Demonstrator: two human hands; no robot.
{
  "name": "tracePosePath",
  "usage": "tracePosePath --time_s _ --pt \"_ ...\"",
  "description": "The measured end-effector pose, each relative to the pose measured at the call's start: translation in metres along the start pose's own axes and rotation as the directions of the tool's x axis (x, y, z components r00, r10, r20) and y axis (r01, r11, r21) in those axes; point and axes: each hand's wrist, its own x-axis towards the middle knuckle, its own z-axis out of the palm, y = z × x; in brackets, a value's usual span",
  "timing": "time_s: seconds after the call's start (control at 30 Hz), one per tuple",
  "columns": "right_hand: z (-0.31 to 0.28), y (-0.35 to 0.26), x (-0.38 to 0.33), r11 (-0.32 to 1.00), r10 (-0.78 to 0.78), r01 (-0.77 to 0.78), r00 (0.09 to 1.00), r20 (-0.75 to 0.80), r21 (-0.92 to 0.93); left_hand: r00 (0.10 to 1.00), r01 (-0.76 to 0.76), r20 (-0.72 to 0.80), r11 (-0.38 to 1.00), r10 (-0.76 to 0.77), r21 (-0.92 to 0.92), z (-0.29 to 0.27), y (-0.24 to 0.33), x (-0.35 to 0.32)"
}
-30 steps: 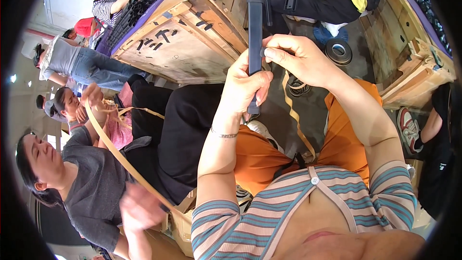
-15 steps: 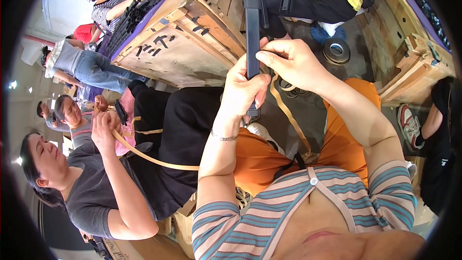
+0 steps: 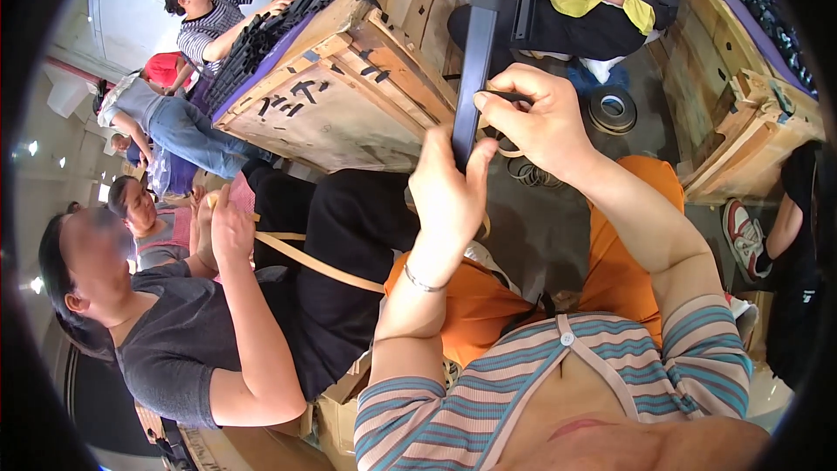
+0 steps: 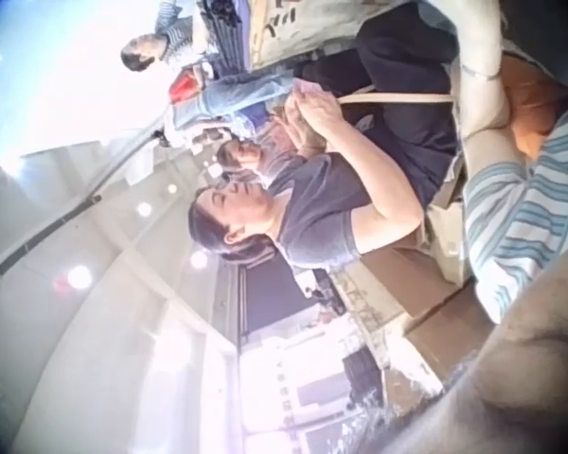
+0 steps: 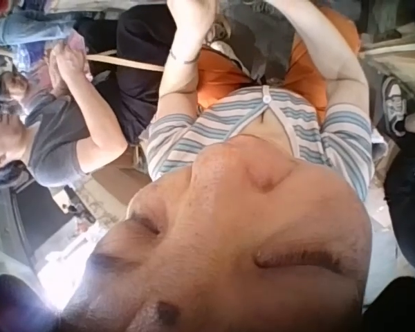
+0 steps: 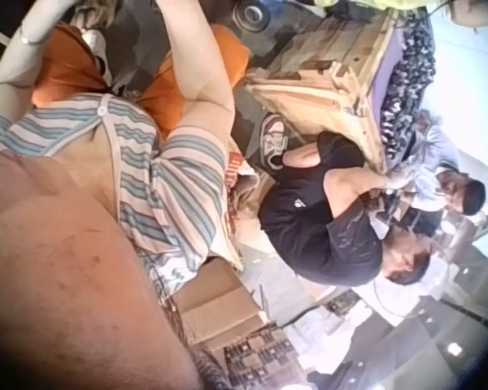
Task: Manually wrap yellow tape or straps around long black rods for assembly.
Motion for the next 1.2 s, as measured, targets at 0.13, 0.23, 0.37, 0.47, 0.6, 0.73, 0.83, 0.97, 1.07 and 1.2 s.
tracePosePath --time_s 0.13,0.23,0.37,0.47,0.6,0.73,0.83,0.97,1.07,1.2 --pt "-0.003 0.001 0.005 0.996 0.06 -0.053 0.992 0.107 -0.072 0.998 0.035 0.05 0.999 -0.035 -0.009 -0.005 -0.006 -0.002" --pt "-0.01 -0.003 0.006 1.0 0.006 -0.001 0.981 0.195 -0.029 0.996 0.055 0.076 0.977 -0.04 -0.204 -0.01 -0.012 -0.004" --pt "-0.021 -0.014 0.006 0.995 0.033 -0.003 0.953 0.302 -0.099 0.954 0.296 0.237 0.683 -0.182 -0.667 -0.026 -0.01 -0.001" --pt "-0.022 -0.014 0.004 0.997 0.016 0.01 0.952 0.307 -0.081 0.871 0.484 0.486 0.297 -0.07 -0.823 -0.03 -0.01 0.001" --pt "-0.025 -0.014 0.003 0.995 0.013 0.018 0.948 0.317 -0.094 0.791 0.598 0.606 0.1 0.086 -0.795 -0.034 -0.016 0.004" --pt "-0.022 -0.015 0.004 1.0 0.028 -0.023 0.956 0.292 -0.019 0.751 0.657 0.641 -0.076 0.158 -0.75 -0.035 -0.016 0.003" --pt "-0.023 -0.014 0.006 0.999 0.033 -0.03 0.949 0.313 -0.015 0.709 0.703 0.665 -0.175 0.235 -0.689 -0.032 -0.017 0.004" --pt "-0.018 -0.014 0.007 0.994 0.054 -0.082 0.944 0.324 0.073 0.677 0.736 0.676 -0.268 0.29 -0.622 -0.03 -0.021 0.003" --pt "-0.02 -0.009 0.008 0.993 0.039 -0.071 0.953 0.301 0.095 0.727 0.674 0.652 -0.039 0.214 -0.738 -0.028 -0.015 0.005" --pt "-0.019 -0.002 0.007 0.999 0.039 -0.039 0.96 0.279 -0.004 0.767 0.597 0.641 0.404 -0.033 -0.693 -0.022 -0.012 0.004"
